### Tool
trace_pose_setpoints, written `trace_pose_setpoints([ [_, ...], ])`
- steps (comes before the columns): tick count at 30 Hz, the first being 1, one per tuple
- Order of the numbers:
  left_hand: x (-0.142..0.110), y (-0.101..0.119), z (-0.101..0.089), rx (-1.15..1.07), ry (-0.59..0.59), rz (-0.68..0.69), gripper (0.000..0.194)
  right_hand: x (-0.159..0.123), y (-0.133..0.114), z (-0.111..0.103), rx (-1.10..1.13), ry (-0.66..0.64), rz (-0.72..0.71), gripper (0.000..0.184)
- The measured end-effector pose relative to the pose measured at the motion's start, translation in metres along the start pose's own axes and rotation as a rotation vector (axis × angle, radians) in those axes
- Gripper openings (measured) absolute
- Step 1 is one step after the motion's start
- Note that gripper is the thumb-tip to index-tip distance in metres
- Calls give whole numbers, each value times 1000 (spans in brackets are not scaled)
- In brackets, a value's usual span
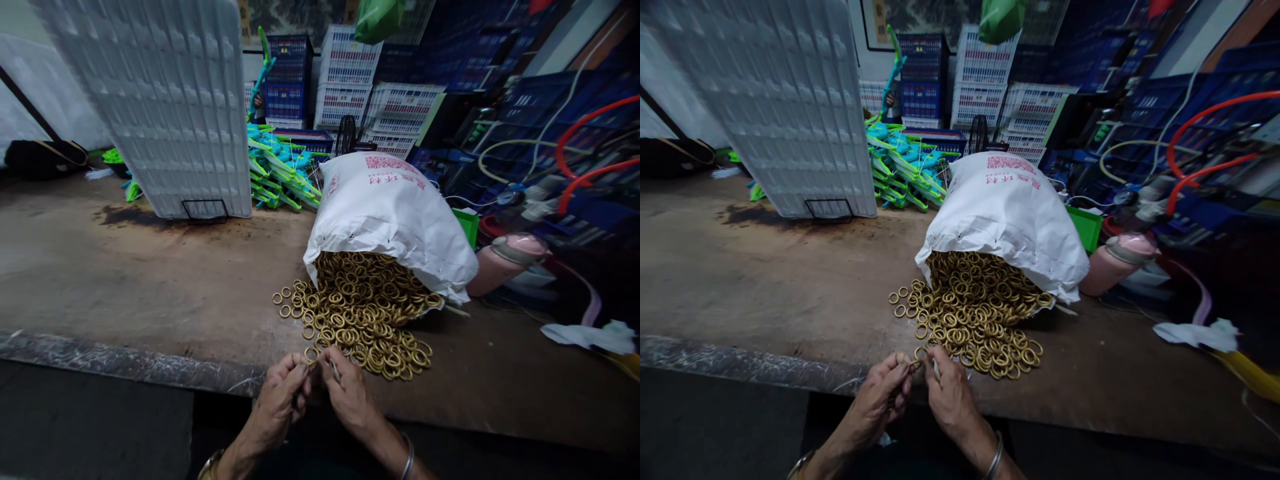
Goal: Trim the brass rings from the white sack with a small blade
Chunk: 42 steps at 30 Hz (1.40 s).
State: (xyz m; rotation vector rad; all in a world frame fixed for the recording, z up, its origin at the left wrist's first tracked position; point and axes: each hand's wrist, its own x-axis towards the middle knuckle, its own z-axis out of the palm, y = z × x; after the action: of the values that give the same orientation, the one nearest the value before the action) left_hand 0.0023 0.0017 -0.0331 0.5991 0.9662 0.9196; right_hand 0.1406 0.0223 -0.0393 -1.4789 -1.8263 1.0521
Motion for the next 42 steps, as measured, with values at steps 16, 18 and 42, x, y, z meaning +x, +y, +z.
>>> trace_pose_setpoints([
  [16, -1, 0, 4, 226, 99, 93, 41, -6, 3, 3, -338, -119, -105, 34],
  [18, -1, -1, 2, 256, 93, 154, 39, -6, 2, 2, -341, -152, -106, 34],
  [42, -10, 16, -23, -408, 17, 85, 22, 8, -11, 9, -627, -68, 24, 32],
])
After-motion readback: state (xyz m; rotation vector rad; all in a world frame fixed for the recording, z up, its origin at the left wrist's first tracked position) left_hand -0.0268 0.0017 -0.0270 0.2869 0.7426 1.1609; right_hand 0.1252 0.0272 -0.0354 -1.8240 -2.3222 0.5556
